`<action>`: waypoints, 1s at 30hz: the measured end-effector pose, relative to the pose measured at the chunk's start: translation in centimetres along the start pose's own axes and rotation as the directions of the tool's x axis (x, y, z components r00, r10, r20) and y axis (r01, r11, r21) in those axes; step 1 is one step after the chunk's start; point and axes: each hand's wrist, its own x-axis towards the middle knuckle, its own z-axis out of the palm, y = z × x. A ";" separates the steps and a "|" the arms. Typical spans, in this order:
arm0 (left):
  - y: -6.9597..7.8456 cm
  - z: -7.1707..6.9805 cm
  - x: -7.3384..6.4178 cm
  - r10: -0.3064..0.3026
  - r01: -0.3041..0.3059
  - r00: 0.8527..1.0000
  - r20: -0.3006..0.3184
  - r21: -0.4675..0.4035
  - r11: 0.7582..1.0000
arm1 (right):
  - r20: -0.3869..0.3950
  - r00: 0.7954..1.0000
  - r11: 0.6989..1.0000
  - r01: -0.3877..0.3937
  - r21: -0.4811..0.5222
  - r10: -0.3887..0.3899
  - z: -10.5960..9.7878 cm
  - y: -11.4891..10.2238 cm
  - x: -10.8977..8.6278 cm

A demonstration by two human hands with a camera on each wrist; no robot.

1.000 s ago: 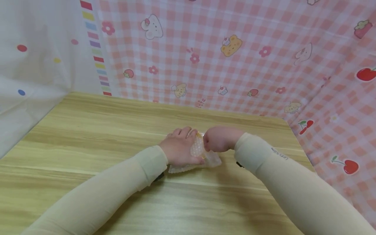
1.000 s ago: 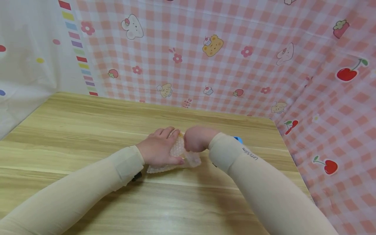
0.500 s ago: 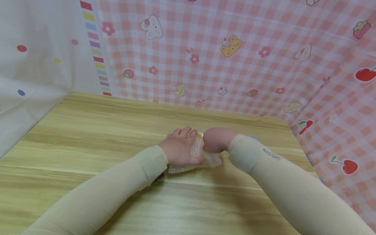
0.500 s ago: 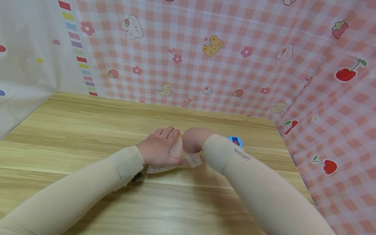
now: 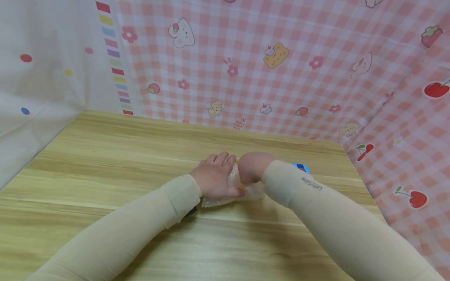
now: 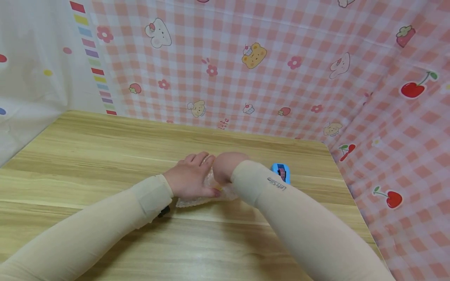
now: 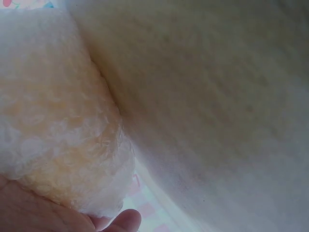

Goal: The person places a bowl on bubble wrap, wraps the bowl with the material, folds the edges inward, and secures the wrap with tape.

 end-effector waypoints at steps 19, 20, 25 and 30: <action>-0.1 0.1 0.1 -0.005 0.005 1.000 0.005 0.000 1.000 | -0.003 0.999 0.997 -0.047 0.064 0.047 -0.2 0.4 -0.2; -0.1 0.1 0.1 -0.005 0.005 1.000 0.004 0.001 1.000 | -0.012 0.999 0.996 -0.047 0.074 0.048 -0.1 0.5 -0.2; -0.1 0.1 0.1 -0.003 0.003 1.000 -0.001 0.020 1.000 | -0.036 0.998 0.986 -0.037 0.164 0.043 0.3 1.4 -0.4; -0.1 0.1 0.1 -0.002 0.002 1.000 0.000 0.025 1.000 | -0.026 0.998 0.974 -0.045 0.222 0.052 0.5 2.0 -0.8</action>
